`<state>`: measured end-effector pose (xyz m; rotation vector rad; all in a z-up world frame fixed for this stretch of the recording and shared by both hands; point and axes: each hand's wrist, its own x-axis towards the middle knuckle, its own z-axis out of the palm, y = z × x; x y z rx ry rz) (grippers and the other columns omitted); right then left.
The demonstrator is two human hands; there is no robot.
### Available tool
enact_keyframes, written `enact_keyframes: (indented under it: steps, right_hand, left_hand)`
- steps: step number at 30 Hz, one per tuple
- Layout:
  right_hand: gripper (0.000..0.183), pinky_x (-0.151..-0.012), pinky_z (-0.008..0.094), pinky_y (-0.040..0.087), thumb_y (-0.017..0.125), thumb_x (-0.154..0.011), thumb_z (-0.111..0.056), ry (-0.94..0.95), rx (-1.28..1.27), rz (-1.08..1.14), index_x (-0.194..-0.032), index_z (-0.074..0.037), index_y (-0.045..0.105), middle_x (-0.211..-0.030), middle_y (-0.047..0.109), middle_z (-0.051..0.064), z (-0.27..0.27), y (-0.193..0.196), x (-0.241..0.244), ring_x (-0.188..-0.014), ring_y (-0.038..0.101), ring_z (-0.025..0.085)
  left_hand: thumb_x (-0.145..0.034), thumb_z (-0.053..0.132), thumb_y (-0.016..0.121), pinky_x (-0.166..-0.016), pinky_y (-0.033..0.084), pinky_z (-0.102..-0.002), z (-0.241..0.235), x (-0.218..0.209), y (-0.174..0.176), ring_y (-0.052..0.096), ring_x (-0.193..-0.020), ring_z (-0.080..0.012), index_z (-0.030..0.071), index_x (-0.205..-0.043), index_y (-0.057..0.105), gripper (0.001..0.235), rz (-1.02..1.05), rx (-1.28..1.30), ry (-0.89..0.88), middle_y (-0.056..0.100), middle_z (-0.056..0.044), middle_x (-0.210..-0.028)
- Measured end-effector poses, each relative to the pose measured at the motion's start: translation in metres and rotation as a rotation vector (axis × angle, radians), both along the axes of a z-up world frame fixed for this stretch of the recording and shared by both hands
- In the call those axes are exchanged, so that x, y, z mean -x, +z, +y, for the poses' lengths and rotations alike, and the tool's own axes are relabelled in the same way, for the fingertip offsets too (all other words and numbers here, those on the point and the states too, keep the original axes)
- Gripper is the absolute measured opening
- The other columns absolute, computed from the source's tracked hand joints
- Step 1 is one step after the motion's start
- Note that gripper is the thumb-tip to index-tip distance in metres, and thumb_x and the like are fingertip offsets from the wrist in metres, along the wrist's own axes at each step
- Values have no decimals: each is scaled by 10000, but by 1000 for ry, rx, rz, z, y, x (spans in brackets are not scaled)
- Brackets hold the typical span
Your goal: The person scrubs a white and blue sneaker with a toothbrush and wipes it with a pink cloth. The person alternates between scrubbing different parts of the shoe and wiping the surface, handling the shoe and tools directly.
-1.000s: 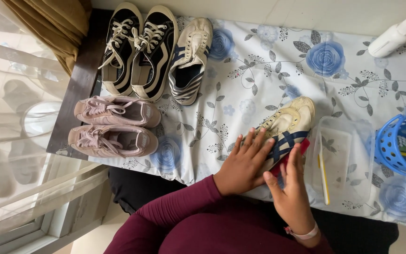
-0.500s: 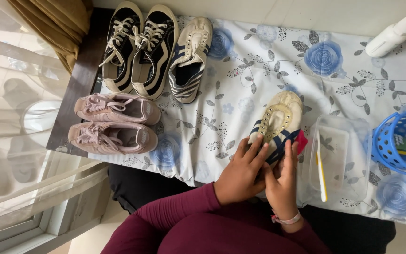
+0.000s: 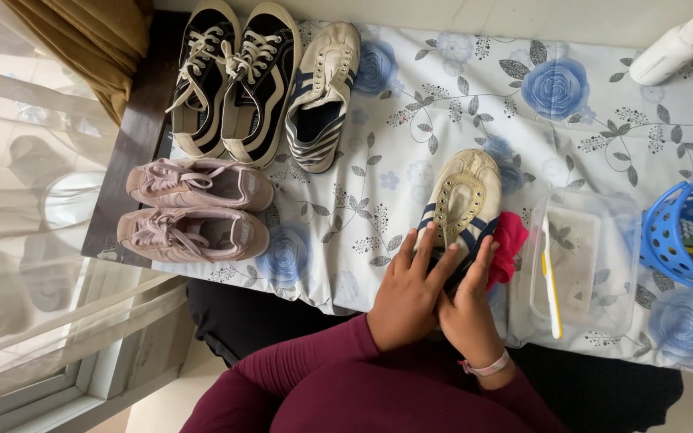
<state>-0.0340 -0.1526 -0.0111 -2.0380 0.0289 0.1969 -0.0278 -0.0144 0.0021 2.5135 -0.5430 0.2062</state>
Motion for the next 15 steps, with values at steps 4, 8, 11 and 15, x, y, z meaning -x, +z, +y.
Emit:
enact_keyframes:
  steps: [4,8,11,15]
  right_hand:
    - [1079,-1277,438,71,672,-904,-176,-32,-3,33,-1576,-2,-155,-1698,-160,216,-1,10,-2,-1592,-111,324]
    - [1044,-1264,444,128,659,-909,-240,24,81,-10,-1591,3,-93,-1703,-57,252,-13,19,-3,-1593,-8,356]
    - [1025,-1229,432,229,639,-912,-309,84,84,-16,-1606,-41,-66,-1709,45,231,-28,25,-6,-1560,164,338]
    - [1035,-1151,470,373,619,-893,-396,155,124,44,-1623,-182,-82,-1730,164,127,-32,39,-4,-1576,237,285]
  left_hand:
    - [-846,150,695,-1083,450,-624,2,-2,2,282,-1516,-576,113,-1558,405,769,64,92,-21,247,-263,-1675]
    - [-815,83,689,-1156,395,-624,1,-6,-5,272,-1515,-560,66,-1551,406,788,66,127,-27,237,-265,-1672]
    - [-850,144,697,-1164,387,-618,4,-10,-5,288,-1505,-560,61,-1538,422,745,59,135,-9,259,-271,-1660]
    - [-847,240,746,-1129,422,-589,8,-13,1,290,-1511,-532,80,-1532,427,773,87,69,6,260,-257,-1663]
